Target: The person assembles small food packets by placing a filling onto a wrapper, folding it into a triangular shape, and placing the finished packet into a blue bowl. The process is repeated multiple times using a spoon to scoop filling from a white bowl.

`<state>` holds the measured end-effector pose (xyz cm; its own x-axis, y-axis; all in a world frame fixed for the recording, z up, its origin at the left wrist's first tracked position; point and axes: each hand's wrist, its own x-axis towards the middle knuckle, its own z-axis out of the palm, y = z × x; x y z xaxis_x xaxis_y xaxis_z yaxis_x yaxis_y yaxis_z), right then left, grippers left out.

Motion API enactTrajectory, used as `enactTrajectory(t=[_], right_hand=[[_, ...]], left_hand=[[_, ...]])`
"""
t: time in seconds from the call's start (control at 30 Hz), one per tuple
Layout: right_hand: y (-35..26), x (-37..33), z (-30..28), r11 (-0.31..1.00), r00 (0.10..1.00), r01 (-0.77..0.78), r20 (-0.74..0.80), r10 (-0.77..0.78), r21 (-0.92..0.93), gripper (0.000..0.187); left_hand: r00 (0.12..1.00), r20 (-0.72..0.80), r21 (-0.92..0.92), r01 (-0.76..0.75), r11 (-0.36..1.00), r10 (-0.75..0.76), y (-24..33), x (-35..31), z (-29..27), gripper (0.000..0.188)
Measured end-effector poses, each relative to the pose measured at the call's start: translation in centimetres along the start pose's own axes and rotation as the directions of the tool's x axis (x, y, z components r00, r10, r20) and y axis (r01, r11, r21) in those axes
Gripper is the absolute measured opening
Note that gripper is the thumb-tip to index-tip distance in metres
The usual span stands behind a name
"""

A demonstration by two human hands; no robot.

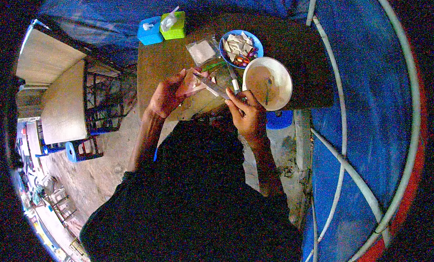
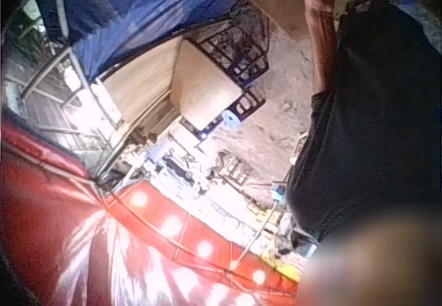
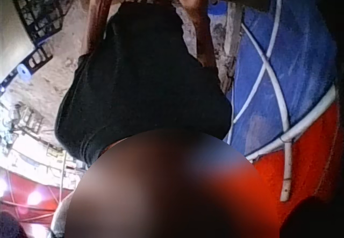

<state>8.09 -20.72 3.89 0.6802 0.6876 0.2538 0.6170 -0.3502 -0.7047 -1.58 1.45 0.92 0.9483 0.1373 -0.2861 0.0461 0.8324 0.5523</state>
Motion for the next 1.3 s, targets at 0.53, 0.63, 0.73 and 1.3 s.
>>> enactTrajectory(t=[0.53,0.63,0.73,1.3], right_hand=[[-0.4,0.1,-2.1,0.999,0.998,0.020,0.057,-0.018,-0.037,0.032],[0.1,0.1,-2.6,1.000,0.997,0.014,0.079,-0.013,-0.003,0.032],[0.0,0.1,-3.6,0.999,0.994,-0.029,0.103,0.024,0.047,0.032],[-1.8,0.6,-0.3,0.956,0.961,-0.100,0.275,0.021,0.276,0.031]], left_hand=[[1.000,0.000,-0.063,0.022,0.998,-0.022,-1.0,-0.8,1.0,0.036],[0.999,0.051,-0.137,0.024,0.990,-0.017,-1.4,-0.7,0.1,0.039],[0.997,-0.040,-0.035,-0.070,0.997,0.068,-1.4,-0.6,-0.4,0.038],[0.991,-0.058,-0.033,-0.122,0.992,0.120,-0.8,-0.9,3.2,0.046]])
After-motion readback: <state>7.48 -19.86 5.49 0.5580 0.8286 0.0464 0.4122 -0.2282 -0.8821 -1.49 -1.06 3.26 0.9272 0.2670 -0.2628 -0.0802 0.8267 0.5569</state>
